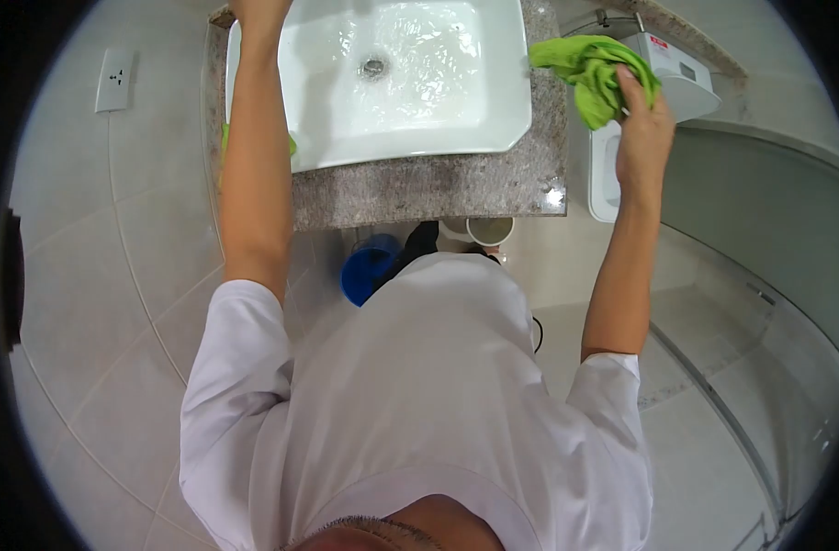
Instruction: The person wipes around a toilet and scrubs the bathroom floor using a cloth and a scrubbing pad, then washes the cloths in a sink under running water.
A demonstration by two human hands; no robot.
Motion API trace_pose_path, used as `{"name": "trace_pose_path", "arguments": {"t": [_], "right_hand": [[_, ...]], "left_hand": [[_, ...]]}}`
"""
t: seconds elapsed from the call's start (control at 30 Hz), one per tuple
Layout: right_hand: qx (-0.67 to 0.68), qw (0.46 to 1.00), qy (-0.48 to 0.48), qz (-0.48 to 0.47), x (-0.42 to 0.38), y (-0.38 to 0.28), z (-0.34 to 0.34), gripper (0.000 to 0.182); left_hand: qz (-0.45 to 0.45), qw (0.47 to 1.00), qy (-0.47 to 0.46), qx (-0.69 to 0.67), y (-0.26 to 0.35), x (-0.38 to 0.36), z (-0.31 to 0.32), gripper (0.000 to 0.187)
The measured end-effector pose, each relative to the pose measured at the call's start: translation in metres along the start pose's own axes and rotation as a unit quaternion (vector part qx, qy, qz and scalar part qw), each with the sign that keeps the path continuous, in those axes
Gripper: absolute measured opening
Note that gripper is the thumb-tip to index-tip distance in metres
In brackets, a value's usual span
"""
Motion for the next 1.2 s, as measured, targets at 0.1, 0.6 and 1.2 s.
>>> {"name": "trace_pose_path", "arguments": {"t": [0.1,0.6,1.2], "right_hand": [[0.059,0.998,0.034,0.004,-0.011,0.001,-0.025,0.030],[0.042,0.967,0.224,0.118,-0.050,0.079,-0.142,0.037],[-0.378,0.898,-0.141,0.173,0.025,0.208,-0.229,0.040]], "left_hand": [[-0.049,0.998,-0.048,0.006,-0.001,-0.054,-0.010,0.021],[0.027,0.983,-0.101,-0.148,0.132,-0.218,0.003,0.005],[0.083,0.819,-0.483,-0.298,0.342,-0.370,0.173,0.010]]}}
Point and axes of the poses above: each hand's wrist, its own x-axis towards the middle knuckle, its own z-axis out of the palm, y = z × x, the point moved 3 cm from there along x, towards the middle knuckle, and after that the axes turned 14 degrees about z, right-handed, at the moved point
